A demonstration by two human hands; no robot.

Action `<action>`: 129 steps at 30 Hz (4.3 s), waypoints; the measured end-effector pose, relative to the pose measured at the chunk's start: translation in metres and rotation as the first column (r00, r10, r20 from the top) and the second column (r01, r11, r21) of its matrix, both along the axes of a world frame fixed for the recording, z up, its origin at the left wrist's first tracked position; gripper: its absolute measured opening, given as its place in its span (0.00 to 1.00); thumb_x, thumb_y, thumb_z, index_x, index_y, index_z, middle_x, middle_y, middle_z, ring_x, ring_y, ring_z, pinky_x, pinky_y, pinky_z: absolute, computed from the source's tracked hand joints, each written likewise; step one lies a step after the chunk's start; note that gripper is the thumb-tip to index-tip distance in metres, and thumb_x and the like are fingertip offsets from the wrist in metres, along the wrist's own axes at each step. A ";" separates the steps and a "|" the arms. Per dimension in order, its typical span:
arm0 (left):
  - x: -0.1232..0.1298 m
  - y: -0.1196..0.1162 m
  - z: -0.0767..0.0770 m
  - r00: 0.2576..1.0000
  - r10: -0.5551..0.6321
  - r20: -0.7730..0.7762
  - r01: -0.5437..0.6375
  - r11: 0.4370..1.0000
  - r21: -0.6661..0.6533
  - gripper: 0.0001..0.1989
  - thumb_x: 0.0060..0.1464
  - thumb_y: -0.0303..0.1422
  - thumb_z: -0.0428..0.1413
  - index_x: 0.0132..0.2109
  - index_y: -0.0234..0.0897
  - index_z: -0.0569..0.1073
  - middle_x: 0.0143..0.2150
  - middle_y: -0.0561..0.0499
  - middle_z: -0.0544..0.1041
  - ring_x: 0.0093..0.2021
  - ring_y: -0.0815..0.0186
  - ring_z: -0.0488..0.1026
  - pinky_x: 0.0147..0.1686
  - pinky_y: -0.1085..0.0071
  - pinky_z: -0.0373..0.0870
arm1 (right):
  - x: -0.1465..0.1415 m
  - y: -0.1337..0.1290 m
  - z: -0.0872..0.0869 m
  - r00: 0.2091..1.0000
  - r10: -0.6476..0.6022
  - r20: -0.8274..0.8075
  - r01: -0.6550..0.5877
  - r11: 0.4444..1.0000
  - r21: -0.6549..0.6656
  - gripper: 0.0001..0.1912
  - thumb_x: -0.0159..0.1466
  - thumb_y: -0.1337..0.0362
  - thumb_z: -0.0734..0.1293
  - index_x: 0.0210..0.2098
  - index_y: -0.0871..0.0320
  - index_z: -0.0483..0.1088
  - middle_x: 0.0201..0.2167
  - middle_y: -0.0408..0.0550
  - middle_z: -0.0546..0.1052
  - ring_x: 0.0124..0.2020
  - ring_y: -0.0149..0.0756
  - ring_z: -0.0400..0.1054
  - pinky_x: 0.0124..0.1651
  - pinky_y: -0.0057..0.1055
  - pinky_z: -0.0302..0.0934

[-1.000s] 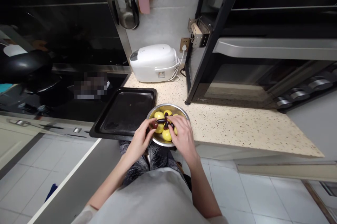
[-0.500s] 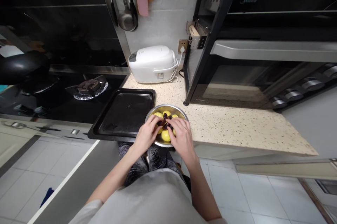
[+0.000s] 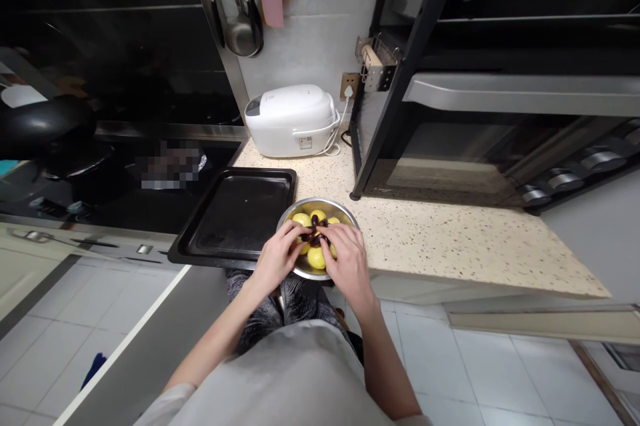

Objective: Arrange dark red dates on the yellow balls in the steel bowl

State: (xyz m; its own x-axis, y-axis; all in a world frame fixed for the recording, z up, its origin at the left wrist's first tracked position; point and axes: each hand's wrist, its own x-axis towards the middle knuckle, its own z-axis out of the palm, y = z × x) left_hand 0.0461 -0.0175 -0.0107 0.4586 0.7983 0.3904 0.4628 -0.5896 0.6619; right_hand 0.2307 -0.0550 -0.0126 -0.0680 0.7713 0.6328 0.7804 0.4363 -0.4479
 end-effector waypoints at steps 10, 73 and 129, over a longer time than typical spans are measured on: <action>-0.006 -0.004 0.001 0.999 0.008 0.052 -0.006 0.999 -0.035 0.15 0.65 0.25 0.54 0.56 0.43 0.72 0.52 0.45 0.73 0.53 0.58 0.76 0.54 0.63 0.74 | -0.003 -0.002 0.009 0.997 -0.030 -0.078 0.033 0.999 0.040 0.11 0.72 0.66 0.63 0.49 0.52 0.76 0.43 0.50 0.83 0.49 0.47 0.76 0.53 0.48 0.66; -0.018 -0.034 0.001 0.994 0.000 0.111 0.008 0.997 -0.072 0.21 0.71 0.35 0.50 0.68 0.42 0.60 0.67 0.38 0.64 0.69 0.53 0.63 0.69 0.50 0.62 | 0.019 0.014 0.002 0.942 -0.285 -0.177 0.306 0.946 0.109 0.08 0.71 0.66 0.65 0.39 0.55 0.78 0.37 0.50 0.82 0.43 0.45 0.73 0.49 0.44 0.66; 0.038 0.046 0.011 0.909 -0.278 -0.312 0.334 0.932 0.143 0.13 0.68 0.39 0.55 0.55 0.39 0.73 0.50 0.42 0.72 0.49 0.54 0.74 0.50 0.56 0.74 | 0.028 0.003 -0.004 0.937 -0.291 -0.194 0.307 0.950 0.061 0.09 0.71 0.66 0.64 0.40 0.54 0.77 0.37 0.50 0.82 0.42 0.45 0.74 0.48 0.44 0.65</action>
